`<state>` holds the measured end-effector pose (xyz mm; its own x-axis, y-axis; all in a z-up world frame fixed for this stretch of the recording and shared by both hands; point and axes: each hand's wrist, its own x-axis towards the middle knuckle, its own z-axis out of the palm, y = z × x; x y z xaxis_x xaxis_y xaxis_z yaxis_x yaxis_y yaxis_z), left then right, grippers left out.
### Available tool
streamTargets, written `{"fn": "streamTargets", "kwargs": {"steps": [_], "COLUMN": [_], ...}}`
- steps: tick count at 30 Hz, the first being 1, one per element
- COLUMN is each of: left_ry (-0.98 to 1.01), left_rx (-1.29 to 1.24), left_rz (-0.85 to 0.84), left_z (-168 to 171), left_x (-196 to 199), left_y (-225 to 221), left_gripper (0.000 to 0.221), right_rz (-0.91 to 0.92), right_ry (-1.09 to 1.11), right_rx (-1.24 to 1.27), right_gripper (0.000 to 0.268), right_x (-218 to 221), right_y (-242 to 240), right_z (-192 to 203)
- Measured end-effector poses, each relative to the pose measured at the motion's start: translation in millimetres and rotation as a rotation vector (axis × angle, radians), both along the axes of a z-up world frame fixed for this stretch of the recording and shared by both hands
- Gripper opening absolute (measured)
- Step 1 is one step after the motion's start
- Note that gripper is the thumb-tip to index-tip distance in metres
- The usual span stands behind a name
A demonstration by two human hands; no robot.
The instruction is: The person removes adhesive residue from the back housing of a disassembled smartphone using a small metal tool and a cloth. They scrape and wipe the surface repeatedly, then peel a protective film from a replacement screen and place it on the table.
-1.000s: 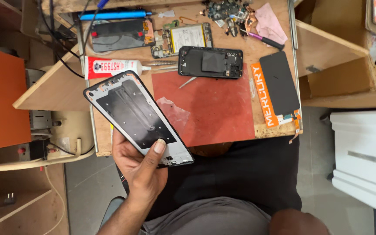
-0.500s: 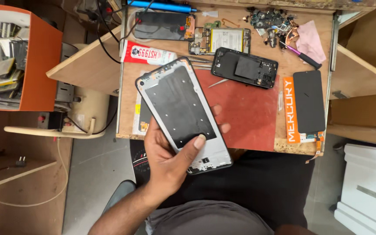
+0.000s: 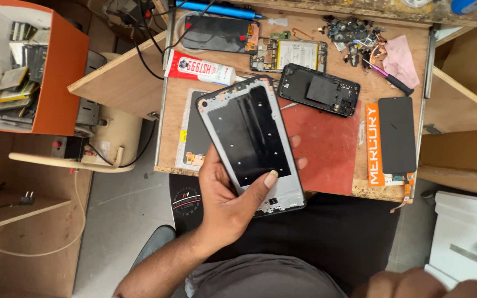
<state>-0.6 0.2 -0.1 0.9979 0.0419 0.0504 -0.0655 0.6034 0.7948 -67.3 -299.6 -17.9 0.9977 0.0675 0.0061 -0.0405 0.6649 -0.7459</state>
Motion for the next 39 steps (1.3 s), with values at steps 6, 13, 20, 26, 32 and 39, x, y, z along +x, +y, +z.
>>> {"fn": "streamTargets", "kwargs": {"steps": [6,13,20,26,32,39], "left_ry": [0.004,-0.011,-0.038,-0.041,-0.037,-0.043], "left_rx": [-0.024,-0.035,-0.053,-0.050,-0.033,-0.054], "left_rz": [-0.006,-0.016,-0.036,-0.012,-0.048,-0.053], "left_z": [0.3,0.0,-2.3,-1.9,-1.3,2.8], "left_x": [0.9,1.0,1.3,0.9,0.3,2.4], "left_y": [-1.3,-1.4,-1.9,-4.4,-2.7,-3.4], "left_gripper": [0.052,0.052,0.052,0.051,0.048,0.047], "right_rz": [0.030,0.091,-0.257,-0.152,-0.314,-0.143], "right_ry": [0.017,-0.090,-0.160,-0.147,-0.259,-0.221], "right_rx": [0.126,-0.137,-0.324,-0.393,-0.725,-0.816], "right_gripper": [0.018,0.013,0.012,0.021,0.049,0.067], "right_x": [-5.2,37.4,33.3,50.3,79.1,113.4], "right_y": [-11.8,-2.2,4.4,8.6,54.3,56.3], "right_z": [-3.7,24.2,2.2,15.1,6.8,-27.2]}}
